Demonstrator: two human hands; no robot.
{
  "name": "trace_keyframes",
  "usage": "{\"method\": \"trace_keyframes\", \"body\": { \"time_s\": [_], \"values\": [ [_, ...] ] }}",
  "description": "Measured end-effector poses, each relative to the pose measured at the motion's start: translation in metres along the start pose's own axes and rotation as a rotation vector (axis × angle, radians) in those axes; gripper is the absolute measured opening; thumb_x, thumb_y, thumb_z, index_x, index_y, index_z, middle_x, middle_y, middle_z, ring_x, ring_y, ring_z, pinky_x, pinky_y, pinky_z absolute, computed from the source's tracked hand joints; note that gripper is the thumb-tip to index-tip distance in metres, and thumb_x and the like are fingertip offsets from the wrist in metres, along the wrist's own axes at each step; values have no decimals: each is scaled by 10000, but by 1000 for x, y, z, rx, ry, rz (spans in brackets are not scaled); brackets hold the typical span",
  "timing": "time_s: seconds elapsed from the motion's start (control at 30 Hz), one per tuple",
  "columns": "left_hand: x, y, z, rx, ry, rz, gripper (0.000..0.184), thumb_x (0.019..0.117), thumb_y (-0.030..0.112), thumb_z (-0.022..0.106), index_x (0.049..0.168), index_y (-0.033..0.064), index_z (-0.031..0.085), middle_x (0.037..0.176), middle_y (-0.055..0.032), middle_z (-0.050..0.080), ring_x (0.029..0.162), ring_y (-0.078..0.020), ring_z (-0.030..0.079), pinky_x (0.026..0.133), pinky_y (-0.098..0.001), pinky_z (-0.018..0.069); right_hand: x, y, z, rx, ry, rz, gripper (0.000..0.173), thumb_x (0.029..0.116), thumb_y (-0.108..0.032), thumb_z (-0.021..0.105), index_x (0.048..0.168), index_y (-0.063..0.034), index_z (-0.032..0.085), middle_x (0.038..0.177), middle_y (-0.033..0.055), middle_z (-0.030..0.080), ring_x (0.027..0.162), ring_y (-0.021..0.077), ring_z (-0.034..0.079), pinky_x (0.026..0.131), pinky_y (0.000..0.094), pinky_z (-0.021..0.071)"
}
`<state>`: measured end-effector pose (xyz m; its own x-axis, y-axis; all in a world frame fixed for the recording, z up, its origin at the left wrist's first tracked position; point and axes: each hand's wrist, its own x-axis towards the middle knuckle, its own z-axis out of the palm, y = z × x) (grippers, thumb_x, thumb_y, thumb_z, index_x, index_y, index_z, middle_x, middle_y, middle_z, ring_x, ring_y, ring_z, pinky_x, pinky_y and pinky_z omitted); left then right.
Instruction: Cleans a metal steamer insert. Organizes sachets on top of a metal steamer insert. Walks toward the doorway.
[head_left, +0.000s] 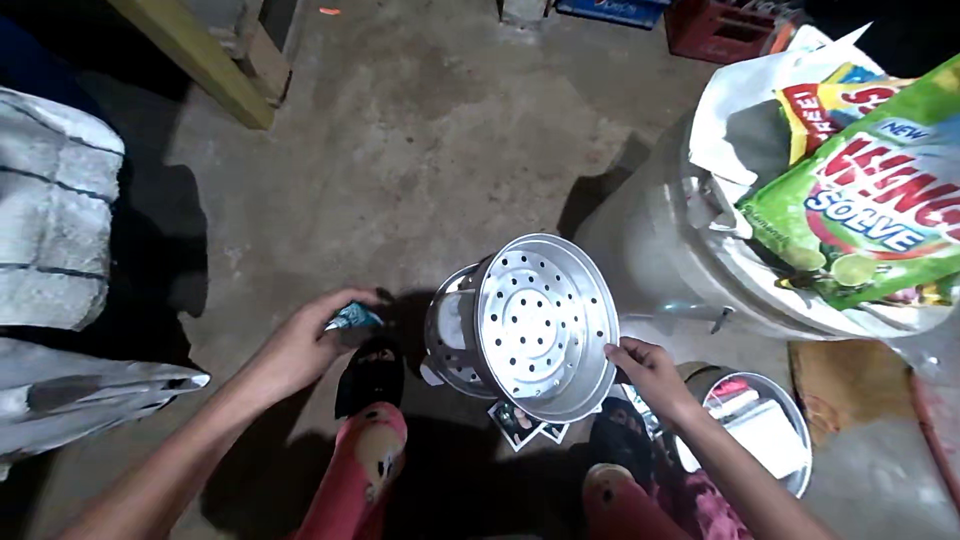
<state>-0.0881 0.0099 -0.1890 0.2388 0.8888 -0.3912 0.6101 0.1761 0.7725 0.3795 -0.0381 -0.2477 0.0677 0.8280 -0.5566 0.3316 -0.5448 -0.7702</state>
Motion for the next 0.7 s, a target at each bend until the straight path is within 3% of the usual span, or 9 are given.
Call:
{"method": "trace_keyframes", "body": {
  "time_s": [0.07,0.13,0.2,0.27,0.33,0.4,0.47,0.57,0.7],
  "values": [
    [-20,-15,2,-160,-32,-60,343,913,-107,508,1146,75,682,1068,-56,725,777,-178,718,639,-360,620,5,-3,8,-63,-2,-24,212,1045,-115,555,897,2,651,721,75,665,624,151,671,625,329,607],
    [-28,-24,14,-303,-135,-105,240,965,87,520,1131,75,692,968,-47,713,746,-158,705,588,-300,611,11,-9,14,-147,-6,-61,205,1048,-112,562,915,12,657,728,79,662,637,154,673,636,343,604],
    [-27,-24,32,-354,-206,-240,313,1019,312,552,1240,113,650,923,-51,709,700,-148,674,520,-271,540,18,-13,19,-238,-16,-99,199,1048,-118,568,936,15,667,730,80,657,641,156,661,642,353,591],
    [-21,-19,47,-289,-252,-342,524,1021,457,581,1434,143,513,1003,-80,720,767,-173,688,592,-323,558,24,-22,25,-343,-38,-136,195,1051,-126,566,978,15,678,742,84,653,638,153,644,643,359,575],
    [-14,-19,62,-245,-251,-364,648,977,487,648,1487,125,478,1126,-125,683,929,-225,673,773,-426,572,30,-32,30,-418,-71,-156,205,1060,-134,555,1015,19,683,763,98,651,646,167,634,652,375,565],
    [-9,-22,76,-250,-234,-345,589,959,482,678,1401,110,562,1159,-130,668,988,-225,660,842,-443,556,36,-37,35,-463,-100,-168,219,1067,-149,546,1051,16,689,786,111,664,658,186,644,666,395,572],
    [-8,-24,85,-265,-244,-351,514,976,451,669,1343,98,597,1172,-128,671,994,-210,671,835,-419,568,46,-37,36,-486,-124,-156,219,1066,-150,547,1074,16,690,812,120,673,678,196,653,694,417,578],
    [-9,-21,88,-300,-283,-429,464,1002,418,646,1308,73,601,1126,-149,653,886,-221,675,700,-391,588,53,-36,38,-487,-158,-118,224,1068,-147,541,1126,32,662,882,151,685,711,223,669,727,444,583],
    [-5,-29,93,-320,-278,-455,463,1002,406,648,1323,75,603,1174,-152,646,941,-229,659,755,-397,570,57,-31,41,-427,-172,-47,217,1070,-154,540,1137,27,640,921,152,685,722,217,672,722,429,585]
  ]
}}
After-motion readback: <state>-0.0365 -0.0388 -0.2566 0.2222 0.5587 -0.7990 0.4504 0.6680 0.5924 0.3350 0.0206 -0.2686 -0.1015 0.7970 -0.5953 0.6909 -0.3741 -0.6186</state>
